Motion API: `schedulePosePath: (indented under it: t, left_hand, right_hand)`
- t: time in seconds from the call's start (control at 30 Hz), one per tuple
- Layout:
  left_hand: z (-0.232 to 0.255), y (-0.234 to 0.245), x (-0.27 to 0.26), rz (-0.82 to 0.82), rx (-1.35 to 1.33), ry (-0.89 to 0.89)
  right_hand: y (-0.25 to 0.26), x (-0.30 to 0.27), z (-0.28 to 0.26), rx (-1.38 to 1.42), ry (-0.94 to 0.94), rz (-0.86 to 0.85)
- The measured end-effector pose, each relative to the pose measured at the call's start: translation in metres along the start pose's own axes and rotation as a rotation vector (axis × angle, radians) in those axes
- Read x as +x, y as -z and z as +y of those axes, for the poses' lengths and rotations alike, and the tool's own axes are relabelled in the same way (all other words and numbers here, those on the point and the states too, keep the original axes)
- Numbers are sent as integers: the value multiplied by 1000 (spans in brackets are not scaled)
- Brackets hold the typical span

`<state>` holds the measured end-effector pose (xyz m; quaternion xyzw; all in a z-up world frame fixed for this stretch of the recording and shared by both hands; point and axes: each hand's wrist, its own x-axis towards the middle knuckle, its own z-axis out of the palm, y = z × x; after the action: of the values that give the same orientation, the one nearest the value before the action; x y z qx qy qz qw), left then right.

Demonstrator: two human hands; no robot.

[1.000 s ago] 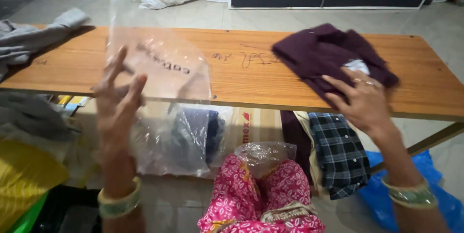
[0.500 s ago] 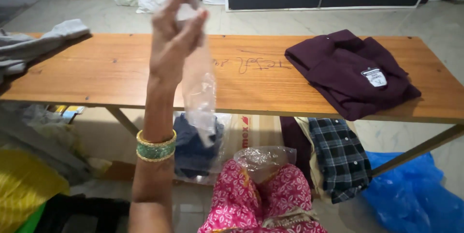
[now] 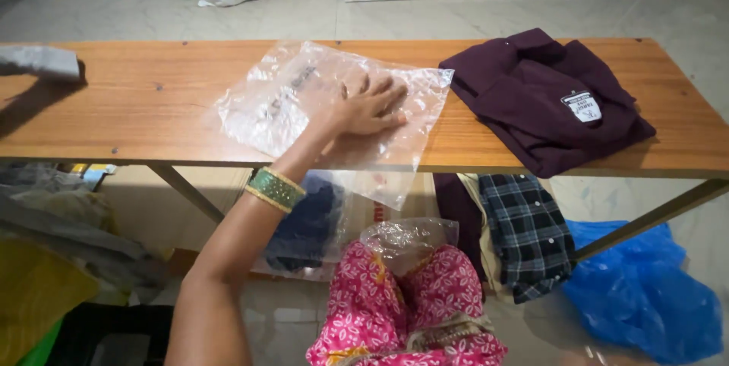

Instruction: Fold a purple shirt on a wooden table and place it into a plastic bag.

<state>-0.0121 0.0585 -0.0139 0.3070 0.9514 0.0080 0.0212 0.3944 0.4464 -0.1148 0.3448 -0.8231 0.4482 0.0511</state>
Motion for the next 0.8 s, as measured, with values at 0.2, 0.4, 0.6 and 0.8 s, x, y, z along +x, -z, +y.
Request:
schedulePosePath:
  t: [0.2,0.4,0.6,0.8]
  left_hand:
    - [17,15,10,-26,-50,76]
    - [-27,-1,47,63,176,177]
    - [-117,-19,44,309,270,294]
    - [-112,8,25,154,204,334]
  right_hand:
    - [-2,150,-36,-39,-8,34]
    - [-7,244,-54,-344,-53,165]
    - [-20,234,-39,-354,-109,186]
    - [-27,229,-29,-349,-214,267]
